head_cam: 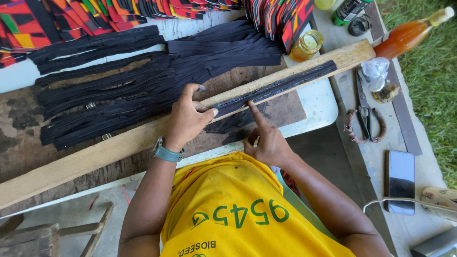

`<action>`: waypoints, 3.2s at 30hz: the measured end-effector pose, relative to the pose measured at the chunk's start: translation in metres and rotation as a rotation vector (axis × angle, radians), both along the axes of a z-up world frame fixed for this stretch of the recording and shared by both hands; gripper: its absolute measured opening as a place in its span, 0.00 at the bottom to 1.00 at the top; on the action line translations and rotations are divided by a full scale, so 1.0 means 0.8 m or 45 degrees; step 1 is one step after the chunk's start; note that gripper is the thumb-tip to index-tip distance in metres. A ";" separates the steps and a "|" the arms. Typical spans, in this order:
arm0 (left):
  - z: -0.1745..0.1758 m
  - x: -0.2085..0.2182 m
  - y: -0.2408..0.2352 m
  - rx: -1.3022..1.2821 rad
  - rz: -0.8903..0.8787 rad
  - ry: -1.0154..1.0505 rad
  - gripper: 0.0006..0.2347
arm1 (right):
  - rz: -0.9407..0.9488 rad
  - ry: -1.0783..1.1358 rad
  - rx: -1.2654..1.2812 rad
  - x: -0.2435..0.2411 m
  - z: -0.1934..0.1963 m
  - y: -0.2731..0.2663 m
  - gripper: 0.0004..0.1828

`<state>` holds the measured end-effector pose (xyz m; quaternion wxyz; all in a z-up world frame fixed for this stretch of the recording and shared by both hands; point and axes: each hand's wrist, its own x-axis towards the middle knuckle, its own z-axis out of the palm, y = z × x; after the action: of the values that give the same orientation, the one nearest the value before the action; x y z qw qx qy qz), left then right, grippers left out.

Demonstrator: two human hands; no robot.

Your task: The person repeatedly applies a dark adhesive to black fabric strips using a finger, then places the strips onto a wooden board. The person works on multiple strips in sequence, smoothing each one down before moving to the next.

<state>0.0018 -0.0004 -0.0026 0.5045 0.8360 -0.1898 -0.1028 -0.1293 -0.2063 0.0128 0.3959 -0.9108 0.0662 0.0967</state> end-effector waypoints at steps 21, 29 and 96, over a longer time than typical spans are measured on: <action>-0.009 0.006 0.001 -0.023 0.023 0.001 0.27 | 0.313 -0.673 -0.689 0.006 -0.029 0.043 0.42; -0.012 0.005 0.002 -0.081 -0.008 -0.037 0.26 | 0.103 -0.142 -1.000 0.010 -0.005 -0.036 0.36; 0.068 0.094 0.084 -0.110 0.159 -0.725 0.21 | -0.309 -0.800 -0.733 -0.044 0.025 -0.175 0.36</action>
<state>0.0773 0.0667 0.0520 0.4714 0.8191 -0.2760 0.1753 -0.1643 -0.3466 0.0328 0.1354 -0.9547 0.0731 -0.2545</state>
